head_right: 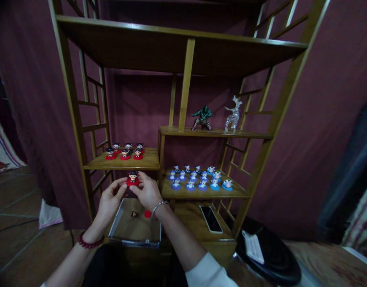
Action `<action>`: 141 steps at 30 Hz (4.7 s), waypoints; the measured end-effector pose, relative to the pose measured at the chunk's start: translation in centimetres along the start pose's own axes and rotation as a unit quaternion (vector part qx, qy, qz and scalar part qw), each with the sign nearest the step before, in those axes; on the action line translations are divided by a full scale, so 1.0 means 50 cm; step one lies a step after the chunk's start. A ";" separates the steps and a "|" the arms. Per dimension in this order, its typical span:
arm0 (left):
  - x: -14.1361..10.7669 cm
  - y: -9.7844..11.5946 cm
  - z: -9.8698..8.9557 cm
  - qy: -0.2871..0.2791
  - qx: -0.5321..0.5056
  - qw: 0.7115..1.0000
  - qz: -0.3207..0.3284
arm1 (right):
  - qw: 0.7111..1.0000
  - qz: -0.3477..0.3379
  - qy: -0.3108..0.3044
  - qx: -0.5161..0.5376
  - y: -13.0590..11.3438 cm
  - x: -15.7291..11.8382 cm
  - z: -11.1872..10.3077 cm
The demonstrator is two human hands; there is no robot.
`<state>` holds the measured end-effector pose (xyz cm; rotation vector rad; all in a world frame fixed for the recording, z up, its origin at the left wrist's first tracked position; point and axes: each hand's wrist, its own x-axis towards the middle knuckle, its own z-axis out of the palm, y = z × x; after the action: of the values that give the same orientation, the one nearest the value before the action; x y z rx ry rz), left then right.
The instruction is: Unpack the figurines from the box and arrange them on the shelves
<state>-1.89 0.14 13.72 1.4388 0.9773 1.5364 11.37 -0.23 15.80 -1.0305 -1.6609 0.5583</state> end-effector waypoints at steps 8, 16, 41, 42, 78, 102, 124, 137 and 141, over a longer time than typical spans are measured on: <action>0.029 0.004 0.006 -0.006 0.010 0.998 0.065 | 0.999 -0.019 0.010 -0.035 -0.030 0.021 -0.021; 0.057 0.034 0.021 0.031 0.149 0.978 0.145 | 0.996 -0.019 0.065 -0.057 -0.023 0.061 -0.033; 0.110 0.038 0.020 0.021 0.421 0.844 0.331 | 0.924 0.074 0.072 -0.368 -0.044 0.158 -0.052; 0.111 0.037 0.021 0.018 0.420 0.845 0.330 | 0.925 0.078 0.070 -0.364 -0.042 0.162 -0.052; 0.146 0.035 -0.036 0.009 0.379 0.869 0.319 | 0.905 0.166 0.018 -0.390 -0.019 0.231 -0.053; 0.174 0.035 -0.109 0.104 0.411 0.875 0.233 | 0.923 0.091 0.049 -0.371 0.019 0.225 -0.048; 0.308 0.048 -0.135 0.088 0.509 0.854 0.063 | 0.899 -0.198 0.142 -0.365 0.026 0.249 -0.040; 0.330 0.031 -0.141 0.071 0.471 0.878 0.035 | 0.917 -0.215 0.130 -0.310 -0.011 0.272 -0.013; 0.338 0.023 -0.143 0.069 0.465 0.882 0.033 | 0.919 -0.217 0.124 -0.303 -0.017 0.282 -0.010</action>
<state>-9.70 15.20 20.86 2.0163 1.9340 1.2496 10.50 11.16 24.12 -1.0540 -1.7929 -0.3980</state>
